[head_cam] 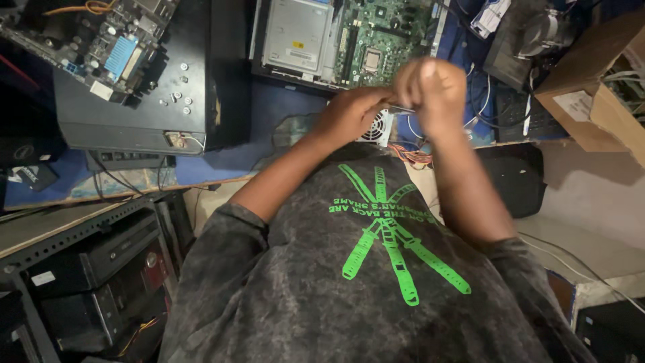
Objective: The person uses a yellow-handled screwdriver to unscrew fasteners from an open desktop computer case on a workbench. They reposition the case, work around a fan and power supply area, and handle small screws and internal components while loosening parts of the machine.
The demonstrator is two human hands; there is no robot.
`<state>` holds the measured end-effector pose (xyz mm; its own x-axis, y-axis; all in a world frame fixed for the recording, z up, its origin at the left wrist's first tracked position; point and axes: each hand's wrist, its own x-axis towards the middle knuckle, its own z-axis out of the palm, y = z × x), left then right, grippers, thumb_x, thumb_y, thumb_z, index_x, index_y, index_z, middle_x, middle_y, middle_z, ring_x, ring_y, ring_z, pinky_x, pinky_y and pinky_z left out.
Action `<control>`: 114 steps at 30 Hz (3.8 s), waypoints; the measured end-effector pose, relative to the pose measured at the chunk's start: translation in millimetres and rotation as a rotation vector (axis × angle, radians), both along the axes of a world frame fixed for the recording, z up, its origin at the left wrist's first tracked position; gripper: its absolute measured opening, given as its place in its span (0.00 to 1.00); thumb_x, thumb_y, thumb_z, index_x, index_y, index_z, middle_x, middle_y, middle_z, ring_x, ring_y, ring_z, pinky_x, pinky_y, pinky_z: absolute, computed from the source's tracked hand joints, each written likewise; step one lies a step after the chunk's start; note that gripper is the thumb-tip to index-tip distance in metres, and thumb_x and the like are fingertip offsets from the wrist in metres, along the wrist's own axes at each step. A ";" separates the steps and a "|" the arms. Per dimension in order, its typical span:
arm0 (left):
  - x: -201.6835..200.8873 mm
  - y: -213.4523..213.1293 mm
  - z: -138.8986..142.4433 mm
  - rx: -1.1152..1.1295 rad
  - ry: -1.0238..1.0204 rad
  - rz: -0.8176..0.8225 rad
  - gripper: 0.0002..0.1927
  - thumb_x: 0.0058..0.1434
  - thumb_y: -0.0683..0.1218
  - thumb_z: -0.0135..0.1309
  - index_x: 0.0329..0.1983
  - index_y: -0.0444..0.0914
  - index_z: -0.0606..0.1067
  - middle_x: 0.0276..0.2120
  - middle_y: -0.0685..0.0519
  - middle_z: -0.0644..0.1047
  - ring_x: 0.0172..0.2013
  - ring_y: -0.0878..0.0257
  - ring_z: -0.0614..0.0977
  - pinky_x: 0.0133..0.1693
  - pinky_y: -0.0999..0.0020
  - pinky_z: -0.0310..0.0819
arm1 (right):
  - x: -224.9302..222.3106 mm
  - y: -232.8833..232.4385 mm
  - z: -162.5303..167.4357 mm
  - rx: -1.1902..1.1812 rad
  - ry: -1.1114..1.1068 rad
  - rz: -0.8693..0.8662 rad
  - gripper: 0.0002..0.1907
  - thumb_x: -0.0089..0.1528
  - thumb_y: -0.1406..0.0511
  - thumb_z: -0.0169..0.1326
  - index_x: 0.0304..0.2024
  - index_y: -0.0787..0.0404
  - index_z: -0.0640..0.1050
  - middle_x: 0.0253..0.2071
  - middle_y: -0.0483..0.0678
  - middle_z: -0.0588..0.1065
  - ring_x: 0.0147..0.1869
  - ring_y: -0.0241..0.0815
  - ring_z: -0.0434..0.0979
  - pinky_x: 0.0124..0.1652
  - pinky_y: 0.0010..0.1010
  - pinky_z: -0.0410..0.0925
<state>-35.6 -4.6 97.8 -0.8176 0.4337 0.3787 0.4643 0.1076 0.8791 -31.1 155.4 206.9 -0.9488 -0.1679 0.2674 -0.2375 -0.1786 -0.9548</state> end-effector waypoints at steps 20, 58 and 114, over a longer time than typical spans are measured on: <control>2.7 -5.8 -1.8 -0.079 -0.036 0.064 0.11 0.59 0.46 0.61 0.42 0.38 0.76 0.34 0.44 0.79 0.36 0.44 0.82 0.37 0.51 0.76 | 36.5 -49.4 -23.7 0.483 0.591 -0.356 0.26 0.70 0.60 0.56 0.51 0.70 0.56 0.36 0.55 0.64 0.35 0.45 0.66 0.37 0.38 0.64; -1.2 -20.4 -89.7 -0.484 -0.010 0.050 0.14 0.56 0.46 0.61 0.46 0.42 0.78 0.41 0.47 0.79 0.42 0.47 0.82 0.42 0.48 0.75 | 29.3 -13.7 -59.6 -0.225 0.121 -0.267 0.22 0.71 0.52 0.56 0.42 0.61 0.64 0.32 0.45 0.62 0.33 0.35 0.60 0.35 0.27 0.59; 81.7 -245.8 113.7 -0.458 0.220 1.071 0.03 0.73 0.41 0.62 0.45 0.36 0.82 0.33 0.50 0.80 0.31 0.60 0.81 0.35 0.65 0.71 | 113.0 75.0 -59.9 -0.267 0.069 -0.346 0.18 0.78 0.56 0.48 0.39 0.60 0.62 0.23 0.48 0.59 0.22 0.39 0.58 0.27 0.30 0.58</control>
<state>46.0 -250.4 211.5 -0.7830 -0.3005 0.5446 0.0827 0.8175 0.5699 82.0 230.4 146.9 -0.9155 0.2403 0.3225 -0.3879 -0.3154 -0.8661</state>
